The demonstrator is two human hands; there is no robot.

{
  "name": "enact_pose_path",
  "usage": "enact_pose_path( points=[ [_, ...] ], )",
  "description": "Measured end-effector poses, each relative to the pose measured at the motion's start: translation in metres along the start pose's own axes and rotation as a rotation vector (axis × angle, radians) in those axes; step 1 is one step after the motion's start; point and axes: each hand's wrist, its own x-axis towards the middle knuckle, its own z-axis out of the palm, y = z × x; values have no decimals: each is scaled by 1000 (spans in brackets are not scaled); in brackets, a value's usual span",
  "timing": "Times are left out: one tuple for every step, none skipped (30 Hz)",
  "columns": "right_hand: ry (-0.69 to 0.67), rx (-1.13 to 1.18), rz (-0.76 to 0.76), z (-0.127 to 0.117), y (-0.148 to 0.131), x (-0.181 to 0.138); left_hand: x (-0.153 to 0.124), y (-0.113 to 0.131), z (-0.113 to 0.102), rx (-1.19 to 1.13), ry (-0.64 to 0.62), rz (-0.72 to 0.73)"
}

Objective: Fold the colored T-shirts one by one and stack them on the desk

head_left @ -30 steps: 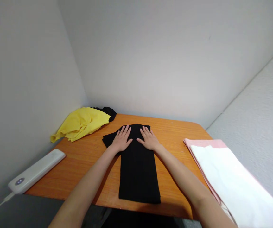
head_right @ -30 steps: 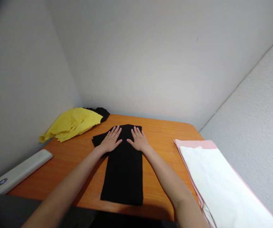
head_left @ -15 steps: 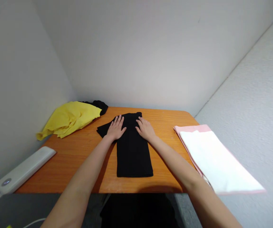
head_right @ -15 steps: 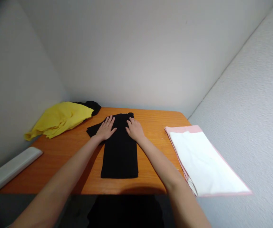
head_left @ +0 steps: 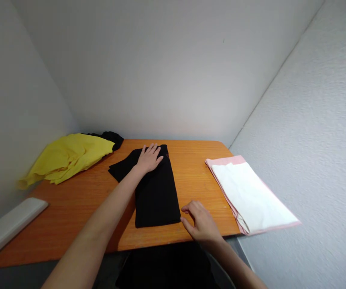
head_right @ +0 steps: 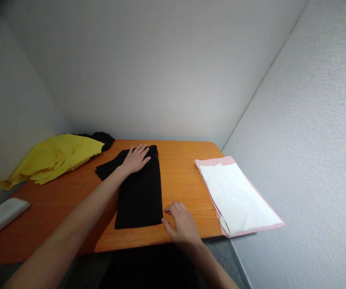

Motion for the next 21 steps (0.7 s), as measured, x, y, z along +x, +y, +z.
enact_pose_path(
  points=[
    [19,-18,-5,3,-1,0,5,7,2,-17,-20,17],
    [43,-34,-9,5,-3,0,10,13,5,-29,-38,25],
    [66,-48,-11,7,-6,1,13,17,8,-35,-53,28],
    [87,-63,-14,9,-8,3,16,20,12,-35,-64,26],
    [107,-80,-18,11,-10,4,18,23,16,-34,-72,23],
    [129,-100,-26,13,-11,5,19,24,19,-34,-82,18],
    [152,-122,-36,15,-12,6,20,24,23,-34,-92,14],
    [174,-144,-46,17,-12,6,20,24,26,-34,-100,10],
    [195,-161,-57,20,-12,6,20,23,29,-34,-108,7],
    [215,-173,-68,22,-10,6,20,23,31,-34,-114,5],
    [232,-180,-82,25,-9,4,19,22,33,-35,-120,3],
    [242,-186,-102,27,-6,2,19,21,34,-36,-125,0],
    [251,-193,-125,30,-3,-1,19,21,35,-39,-129,-5],
    [260,-205,-151,32,0,-5,19,21,37,-43,-134,-13],
    [268,-219,-178,34,4,-10,19,21,38,-47,-137,-23],
    [277,-238,-202,36,9,-15,20,21,39,-53,-140,-33],
    [285,-261,-219,37,14,-20,20,22,41,-59,-140,-45],
    [292,-285,-231,38,18,-26,21,23,43,-66,-137,-55],
    [296,-308,-236,39,23,-31,21,24,45,-73,-132,-64],
    [295,-325,-234,39,27,-35,22,26,46,-80,-126,-70],
    [288,-337,-228,39,30,-39,21,28,48,-88,-119,-73]
  ],
)
